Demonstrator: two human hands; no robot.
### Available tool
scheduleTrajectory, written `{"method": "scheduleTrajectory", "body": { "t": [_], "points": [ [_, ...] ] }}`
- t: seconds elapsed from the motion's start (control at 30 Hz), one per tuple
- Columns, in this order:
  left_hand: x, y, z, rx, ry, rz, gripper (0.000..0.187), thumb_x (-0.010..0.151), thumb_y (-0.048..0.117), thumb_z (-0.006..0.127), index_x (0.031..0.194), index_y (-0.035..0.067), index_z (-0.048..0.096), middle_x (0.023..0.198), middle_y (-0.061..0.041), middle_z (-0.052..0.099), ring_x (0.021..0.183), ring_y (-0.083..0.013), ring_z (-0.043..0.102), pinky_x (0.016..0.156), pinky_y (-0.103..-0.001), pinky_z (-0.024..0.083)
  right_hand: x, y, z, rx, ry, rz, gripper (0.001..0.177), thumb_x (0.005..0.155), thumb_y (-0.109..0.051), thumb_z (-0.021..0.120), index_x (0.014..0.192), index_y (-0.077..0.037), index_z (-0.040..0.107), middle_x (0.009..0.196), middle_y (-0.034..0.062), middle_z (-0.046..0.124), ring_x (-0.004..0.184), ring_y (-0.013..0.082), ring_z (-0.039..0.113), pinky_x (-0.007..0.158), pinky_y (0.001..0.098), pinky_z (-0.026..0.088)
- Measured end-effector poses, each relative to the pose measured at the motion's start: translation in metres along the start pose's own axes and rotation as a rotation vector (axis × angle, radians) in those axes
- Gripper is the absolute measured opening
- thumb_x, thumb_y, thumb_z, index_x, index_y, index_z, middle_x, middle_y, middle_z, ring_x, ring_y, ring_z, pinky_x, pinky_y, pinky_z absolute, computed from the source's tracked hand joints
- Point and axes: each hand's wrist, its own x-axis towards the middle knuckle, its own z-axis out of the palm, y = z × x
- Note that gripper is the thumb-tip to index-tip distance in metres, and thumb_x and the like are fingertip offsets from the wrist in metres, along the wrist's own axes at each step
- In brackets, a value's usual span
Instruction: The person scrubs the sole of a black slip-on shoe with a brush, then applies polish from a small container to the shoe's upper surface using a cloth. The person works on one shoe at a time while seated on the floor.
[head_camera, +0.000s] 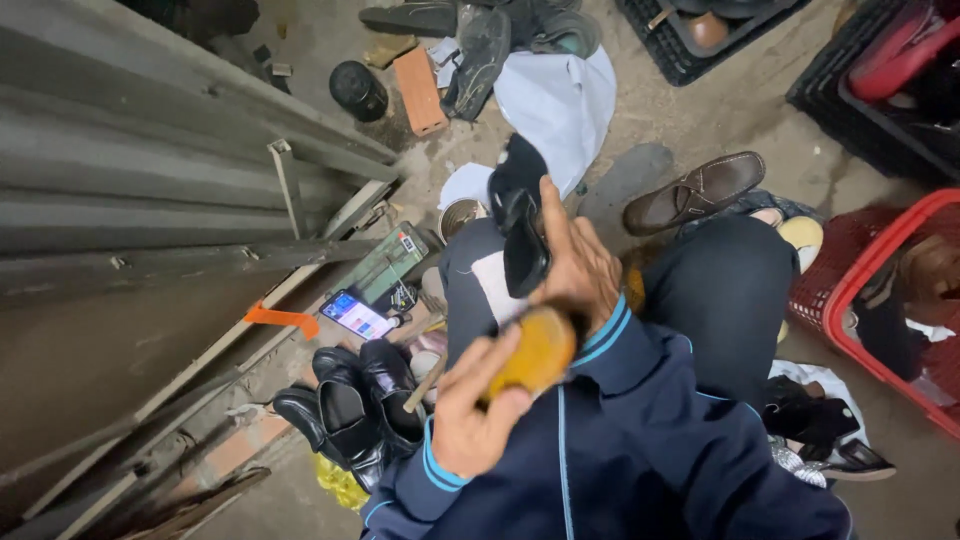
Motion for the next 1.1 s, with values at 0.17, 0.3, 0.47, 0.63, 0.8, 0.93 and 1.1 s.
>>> {"method": "scheduleTrajectory", "body": {
  "t": [0.17,0.3,0.47,0.63,0.8,0.93,1.1],
  "points": [
    [0.034,-0.003,-0.007,-0.099,0.289,-0.331,0.06,0.099,0.047,0.054,0.144,0.007,0.058,0.097,-0.012,0.054,0.087,-0.0178,0.051,0.077,-0.031,0.043,-0.009,-0.022,-0.009,-0.088,0.019,0.023,0.082,0.092,-0.034,0.055,0.163,-0.009,0.022,0.12,0.0223,0.07,0.108,0.0503,0.058,0.093,0.0606,0.047],
    [0.052,-0.003,-0.007,0.025,0.141,-0.463,0.057,0.1,0.037,0.05,0.152,0.014,0.054,0.09,0.0,0.069,0.062,-0.0076,0.045,0.062,-0.023,0.044,-0.015,-0.023,-0.004,-0.079,0.099,-0.087,0.081,0.093,-0.027,0.063,0.163,-0.009,0.026,0.15,0.0115,0.06,0.131,0.0401,0.058,0.105,0.0487,0.046],
    [0.02,-0.015,-0.005,0.038,0.032,-0.297,0.049,0.093,0.021,0.06,0.141,0.009,0.063,0.124,-0.009,0.068,0.085,-0.012,0.054,0.079,-0.029,0.046,-0.011,-0.008,-0.031,-0.01,0.226,-0.41,0.076,0.107,-0.037,0.061,0.161,0.002,0.024,0.153,0.0259,0.055,0.123,0.0462,0.063,0.101,0.0522,0.048],
    [0.042,-0.01,-0.009,-0.129,0.147,-0.461,0.054,0.102,0.034,0.052,0.151,0.012,0.054,0.126,0.002,0.069,0.053,-0.0077,0.048,0.052,-0.023,0.046,-0.012,-0.018,-0.036,-0.009,0.299,-0.569,0.053,0.115,-0.025,0.049,0.158,0.004,0.035,0.111,0.0184,0.069,0.098,0.0394,0.065,0.09,0.0499,0.052],
    [0.01,-0.012,-0.01,-0.016,-0.153,-0.095,0.056,0.103,0.047,0.055,0.139,0.005,0.062,0.143,-0.014,0.065,0.135,-0.0286,0.06,0.118,-0.045,0.043,-0.015,-0.004,-0.04,-0.112,0.372,-0.5,0.045,0.113,-0.001,0.051,0.157,0.005,0.039,0.11,0.0169,0.068,0.095,0.0379,0.065,0.089,0.0468,0.053],
    [0.046,-0.015,0.002,-0.137,0.145,-0.116,0.043,0.106,0.021,0.057,0.146,0.006,0.059,0.135,-0.02,0.067,0.123,-0.029,0.06,0.103,-0.048,0.051,-0.016,-0.011,-0.036,0.054,0.437,-0.559,0.055,0.101,-0.013,0.061,0.152,0.005,0.051,0.105,0.0118,0.073,0.098,0.031,0.067,0.082,0.0365,0.057],
    [0.029,0.017,0.015,-0.166,-0.006,-0.012,0.051,0.095,0.025,0.072,0.141,0.006,0.065,0.119,-0.017,0.076,0.11,-0.033,0.074,0.091,-0.045,0.059,-0.019,-0.009,-0.048,0.027,0.481,-0.479,0.054,0.099,-0.002,0.066,0.151,0.007,0.053,0.11,0.0148,0.075,0.101,0.0314,0.069,0.084,0.0365,0.058]
  ]
}}
